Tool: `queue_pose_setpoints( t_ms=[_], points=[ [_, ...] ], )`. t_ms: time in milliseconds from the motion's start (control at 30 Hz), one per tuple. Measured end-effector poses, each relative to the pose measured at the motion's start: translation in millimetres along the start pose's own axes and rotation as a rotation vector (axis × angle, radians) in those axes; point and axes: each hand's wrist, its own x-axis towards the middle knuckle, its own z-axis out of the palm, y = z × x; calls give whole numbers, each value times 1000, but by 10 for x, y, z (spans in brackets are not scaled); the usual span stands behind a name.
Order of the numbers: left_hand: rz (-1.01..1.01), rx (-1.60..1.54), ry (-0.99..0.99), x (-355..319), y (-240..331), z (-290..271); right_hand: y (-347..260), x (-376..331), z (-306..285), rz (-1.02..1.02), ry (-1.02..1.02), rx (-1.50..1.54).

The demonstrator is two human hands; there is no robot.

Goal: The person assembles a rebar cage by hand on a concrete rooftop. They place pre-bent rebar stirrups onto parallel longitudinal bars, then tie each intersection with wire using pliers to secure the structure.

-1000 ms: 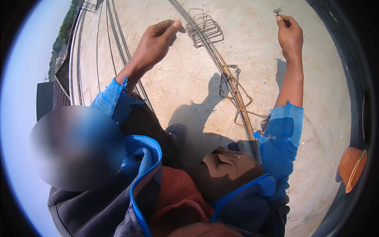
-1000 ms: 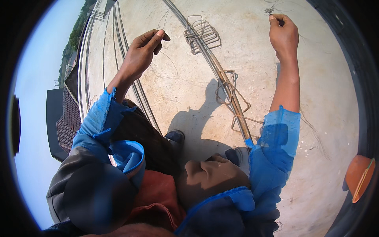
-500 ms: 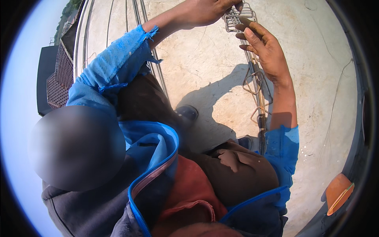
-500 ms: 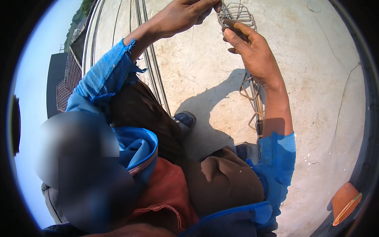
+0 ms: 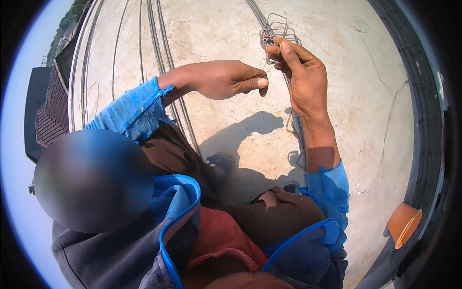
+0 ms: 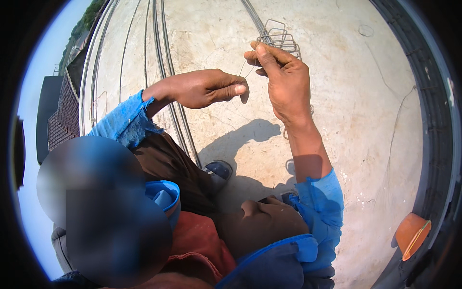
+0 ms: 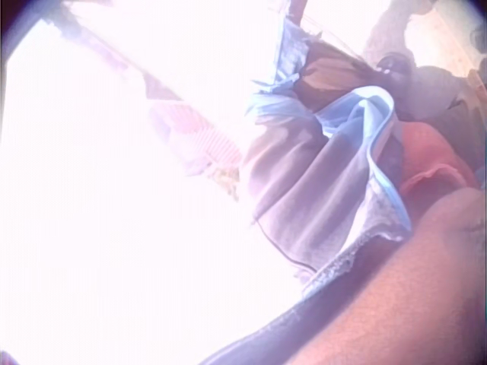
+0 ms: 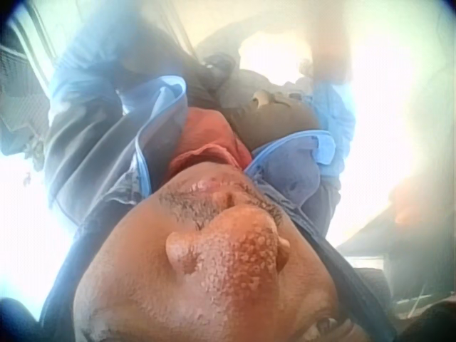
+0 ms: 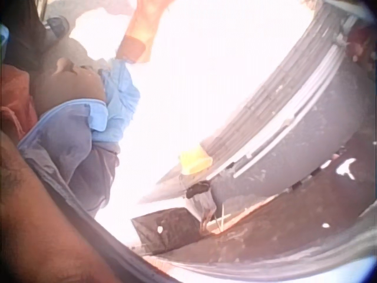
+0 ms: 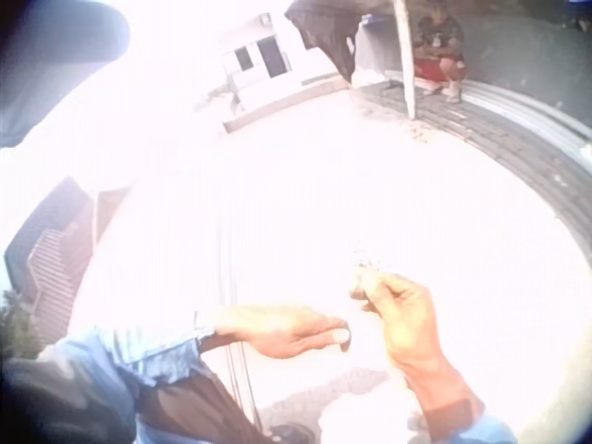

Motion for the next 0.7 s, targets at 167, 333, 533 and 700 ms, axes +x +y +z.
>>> queue_pose_setpoints(
  t_ms=[167,333,533,700],
  points=[
    [-4,-91,-92,-6,-108,70,107,-64,108,69,26,16],
    [52,-186,-86,133,-243,75,-6,-191,131,2,82,-234],
    [335,-674,376,645,-147,-203,-499,-363,3,99,121,-337],
    [537,-408,560,827,5,-250,-874,-479,31,219,176,-538]
  ],
)
